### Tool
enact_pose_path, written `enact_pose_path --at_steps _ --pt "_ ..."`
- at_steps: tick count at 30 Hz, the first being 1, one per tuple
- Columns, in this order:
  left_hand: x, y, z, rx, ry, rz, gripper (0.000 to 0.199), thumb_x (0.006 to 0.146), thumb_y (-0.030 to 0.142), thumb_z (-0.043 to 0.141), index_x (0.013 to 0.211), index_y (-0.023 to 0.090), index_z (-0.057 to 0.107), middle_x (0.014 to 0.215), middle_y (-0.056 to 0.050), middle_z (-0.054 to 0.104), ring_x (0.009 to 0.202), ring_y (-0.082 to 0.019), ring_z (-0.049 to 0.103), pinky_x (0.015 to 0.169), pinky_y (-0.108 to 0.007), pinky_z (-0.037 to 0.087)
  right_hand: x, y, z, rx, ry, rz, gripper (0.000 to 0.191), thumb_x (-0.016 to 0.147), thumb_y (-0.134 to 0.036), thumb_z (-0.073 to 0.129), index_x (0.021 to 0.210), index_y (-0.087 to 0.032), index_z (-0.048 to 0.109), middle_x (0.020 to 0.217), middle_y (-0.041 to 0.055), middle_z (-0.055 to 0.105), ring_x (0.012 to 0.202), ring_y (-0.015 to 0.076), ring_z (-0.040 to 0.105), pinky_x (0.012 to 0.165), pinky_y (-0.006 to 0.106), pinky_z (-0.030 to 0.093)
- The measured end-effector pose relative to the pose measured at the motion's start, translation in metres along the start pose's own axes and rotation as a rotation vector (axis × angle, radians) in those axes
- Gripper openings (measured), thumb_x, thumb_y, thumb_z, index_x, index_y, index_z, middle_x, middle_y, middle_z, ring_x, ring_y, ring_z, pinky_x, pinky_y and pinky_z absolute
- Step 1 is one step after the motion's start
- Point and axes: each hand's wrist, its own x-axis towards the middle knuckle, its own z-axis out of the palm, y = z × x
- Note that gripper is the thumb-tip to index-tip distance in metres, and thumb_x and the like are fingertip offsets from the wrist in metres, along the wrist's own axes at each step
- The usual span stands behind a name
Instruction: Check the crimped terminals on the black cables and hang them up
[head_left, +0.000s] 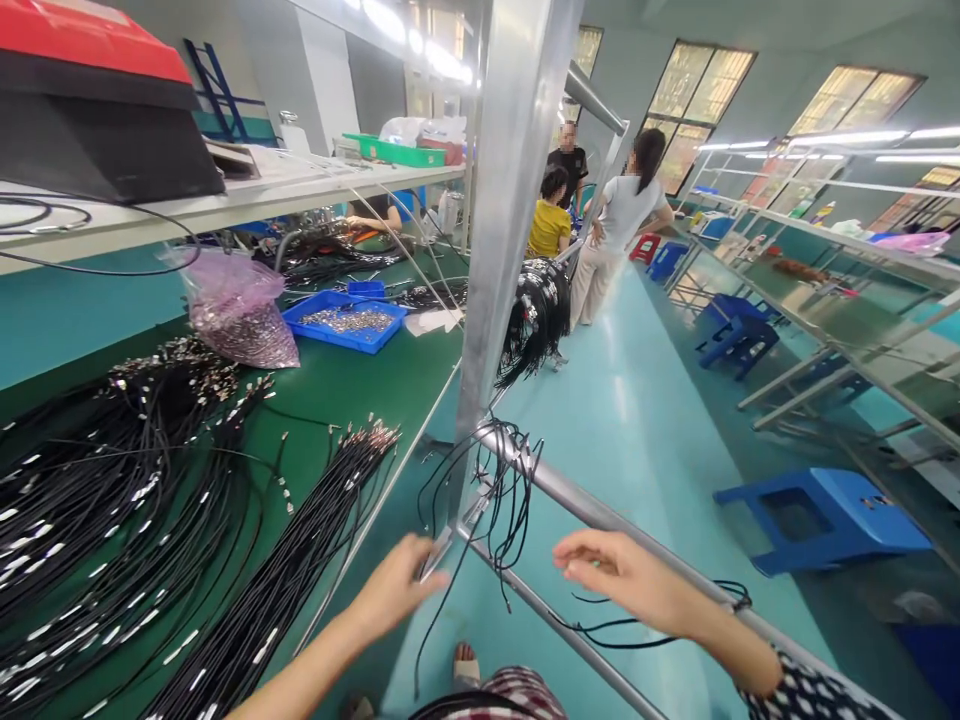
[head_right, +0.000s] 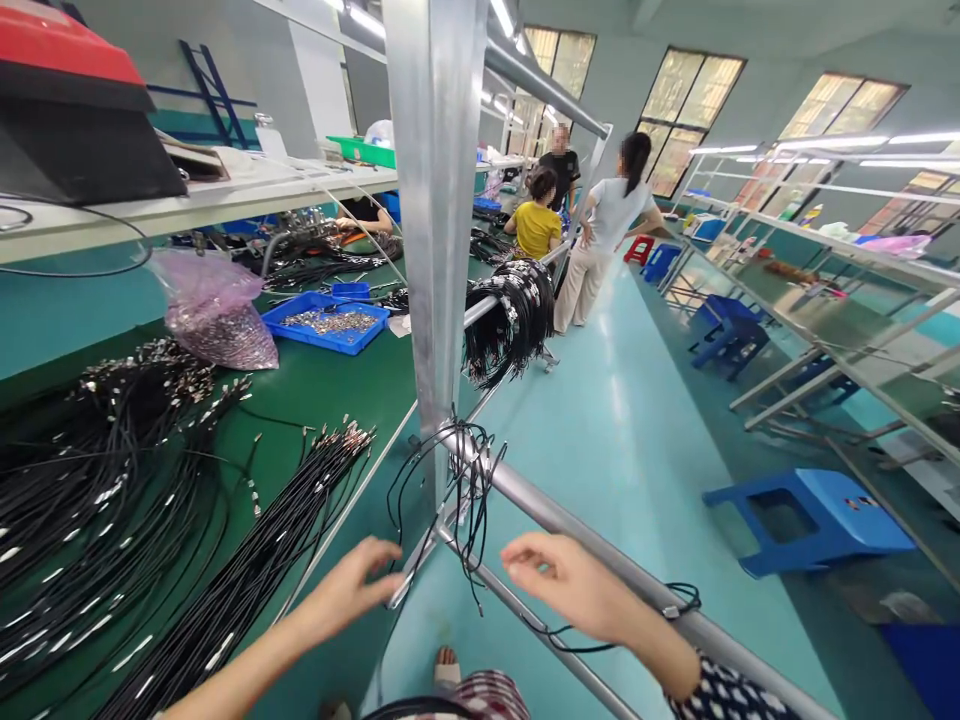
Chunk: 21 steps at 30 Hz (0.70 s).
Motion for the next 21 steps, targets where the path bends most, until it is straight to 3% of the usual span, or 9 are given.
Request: enact_pose_path --at_steps 3,4,6,10,14,17,19,21 --pt "0.040 0.025 -0.029 -0.101 0.211 0.056 0.058 0.086 0.058 0.046 0.126 0.016 0.047 0.130 -0.016 0.047 0.125 -0.032 0.042 0.107 -0.048 0.029 0.011 0.022 0.020 0.043 0.138 0.003 0.044 0.085 -0.055 0.061 0.113 -0.021 0.067 0.120 0.0118 0.064 0.113 0.0290 0.057 0.093 0.043 0.048" --pt "0.053 0.034 -0.033 -0.145 0.231 0.076 0.059 0.088 0.058 0.044 0.130 0.016 0.042 0.137 -0.017 0.042 0.130 -0.032 0.037 0.110 -0.049 0.025 0.022 0.025 0.024 0.074 0.166 -0.007 0.050 0.086 -0.059 0.058 0.116 -0.020 0.065 0.123 0.0128 0.062 0.115 0.0295 0.056 0.094 0.045 0.047" --pt "0.073 0.048 -0.029 -0.237 0.162 0.127 0.061 0.085 0.055 0.055 0.131 0.016 0.043 0.139 -0.017 0.042 0.132 -0.032 0.037 0.111 -0.049 0.026 0.049 0.025 0.034 0.116 0.171 -0.039 0.058 0.089 -0.065 0.046 0.119 -0.018 0.061 0.126 0.0133 0.060 0.119 0.0285 0.053 0.097 0.046 0.045" --pt "0.079 0.069 0.019 -0.406 -0.081 0.206 0.052 0.076 0.037 0.075 0.118 0.013 0.057 0.119 -0.014 0.061 0.112 -0.029 0.057 0.099 -0.050 0.043 0.087 0.006 0.057 0.103 0.158 -0.130 0.060 0.093 -0.067 0.031 0.105 -0.018 0.064 0.113 0.0103 0.063 0.115 0.0252 0.053 0.102 0.042 0.039" --pt "0.065 0.085 0.063 -0.539 -0.075 0.214 0.030 0.087 0.037 0.064 0.104 0.013 0.061 0.103 -0.007 0.065 0.091 -0.021 0.063 0.083 -0.040 0.052 0.085 -0.015 0.067 -0.009 0.181 -0.174 0.043 0.083 -0.062 0.060 0.081 -0.019 0.063 0.097 0.0109 0.063 0.112 0.0333 0.049 0.104 0.052 0.030" --pt "0.057 0.098 0.066 -0.614 -0.028 0.159 0.032 0.091 0.045 0.056 0.085 0.014 0.060 0.071 0.002 0.058 0.057 -0.012 0.055 0.055 -0.026 0.048 0.065 -0.022 0.062 -0.052 0.196 -0.209 0.035 0.082 -0.052 0.066 0.097 -0.020 0.065 0.116 0.0115 0.060 0.121 0.0337 0.043 0.106 0.052 0.026" --pt "0.051 0.107 0.053 -0.658 -0.024 0.111 0.040 0.091 0.051 0.052 0.072 0.016 0.053 0.051 0.008 0.040 0.039 -0.007 0.036 0.041 -0.021 0.033 0.048 -0.019 0.053 -0.047 0.191 -0.221 0.035 0.090 -0.046 0.057 0.115 -0.022 0.061 0.128 0.0101 0.056 0.119 0.0285 0.048 0.103 0.045 0.035" --pt "0.042 0.117 0.035 -0.694 -0.038 0.076 0.045 0.088 0.056 0.052 0.063 0.019 0.044 0.043 0.011 0.026 0.034 -0.006 0.024 0.037 -0.020 0.020 0.028 -0.010 0.039 -0.035 0.190 -0.205 0.033 0.095 -0.042 0.049 0.119 -0.023 0.059 0.126 0.0083 0.058 0.111 0.0243 0.055 0.095 0.039 0.043"
